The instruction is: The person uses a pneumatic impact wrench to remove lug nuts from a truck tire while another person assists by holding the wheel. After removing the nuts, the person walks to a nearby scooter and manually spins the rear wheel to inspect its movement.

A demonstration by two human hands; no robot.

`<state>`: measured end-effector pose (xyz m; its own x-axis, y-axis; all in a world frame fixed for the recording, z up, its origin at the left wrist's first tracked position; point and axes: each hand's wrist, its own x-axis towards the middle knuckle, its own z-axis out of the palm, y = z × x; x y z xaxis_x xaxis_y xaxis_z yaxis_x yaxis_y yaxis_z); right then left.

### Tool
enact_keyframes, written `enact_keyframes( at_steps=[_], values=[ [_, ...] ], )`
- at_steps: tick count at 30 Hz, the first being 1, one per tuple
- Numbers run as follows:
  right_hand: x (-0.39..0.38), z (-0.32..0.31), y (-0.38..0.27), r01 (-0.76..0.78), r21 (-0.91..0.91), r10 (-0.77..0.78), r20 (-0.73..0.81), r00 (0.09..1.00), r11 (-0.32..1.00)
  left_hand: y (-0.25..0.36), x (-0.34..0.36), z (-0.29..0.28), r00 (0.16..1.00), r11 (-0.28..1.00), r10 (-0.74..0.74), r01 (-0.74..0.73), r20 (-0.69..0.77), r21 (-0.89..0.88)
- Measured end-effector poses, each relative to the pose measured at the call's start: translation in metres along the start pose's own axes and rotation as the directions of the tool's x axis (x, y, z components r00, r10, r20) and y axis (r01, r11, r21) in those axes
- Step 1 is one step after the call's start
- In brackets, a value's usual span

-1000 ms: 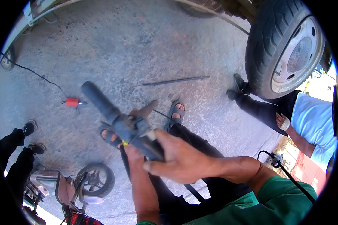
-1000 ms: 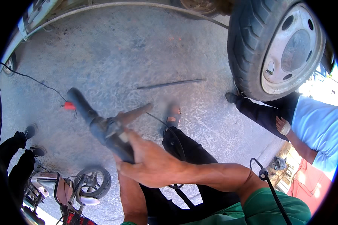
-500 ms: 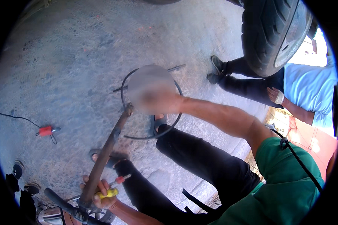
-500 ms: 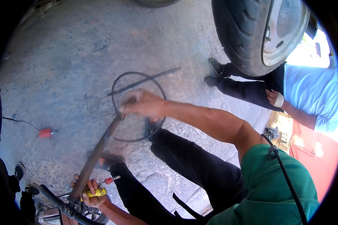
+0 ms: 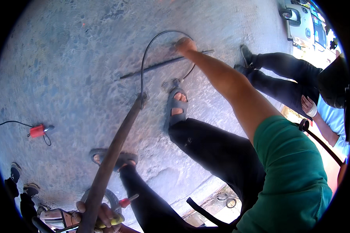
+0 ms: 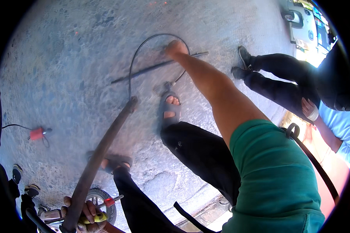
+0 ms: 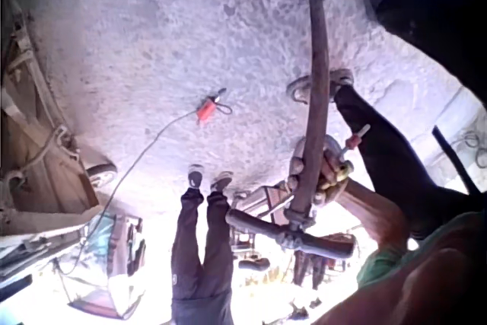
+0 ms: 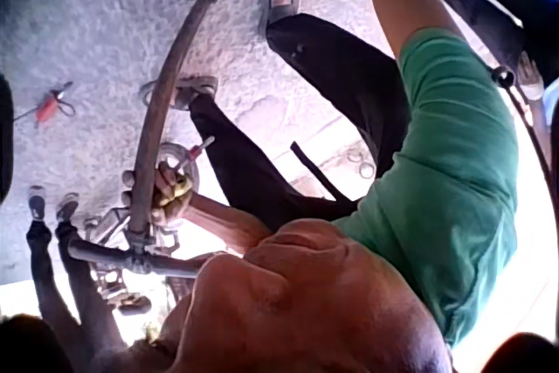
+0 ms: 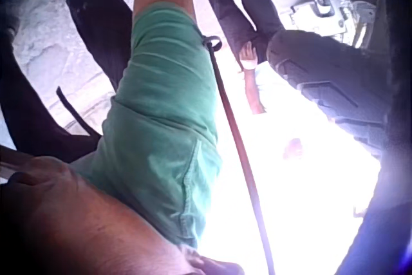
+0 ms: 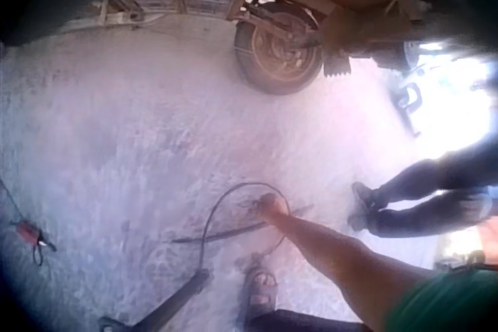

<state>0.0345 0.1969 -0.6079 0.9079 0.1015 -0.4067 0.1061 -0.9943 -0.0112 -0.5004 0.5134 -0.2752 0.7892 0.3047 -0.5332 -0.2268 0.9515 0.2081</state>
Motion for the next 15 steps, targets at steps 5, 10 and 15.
enact_keyframes(
  at_steps=[5, 10, 15],
  values=[
    [-0.019, -0.024, -0.049, 0.177, 0.025, -0.179, 0.208, 0.962, 0.984, -0.008, -0.001, 0.010, 0.998, 0.947, -0.025, 0.044, 0.065, -0.319],
    [-0.063, -0.041, -0.036, 0.298, 0.501, -0.385, 0.078, 0.919, 0.813, -0.025, 0.016, 0.009, 0.940, 0.933, 0.340, -0.340, 0.014, 0.116],
    [-0.186, -0.157, -0.119, 0.367, 0.630, -0.615, 0.229, 0.754, 0.684, -0.052, 0.017, 0.027, 0.856, 0.824, 0.515, -0.484, -0.035, 0.294]
  ],
)
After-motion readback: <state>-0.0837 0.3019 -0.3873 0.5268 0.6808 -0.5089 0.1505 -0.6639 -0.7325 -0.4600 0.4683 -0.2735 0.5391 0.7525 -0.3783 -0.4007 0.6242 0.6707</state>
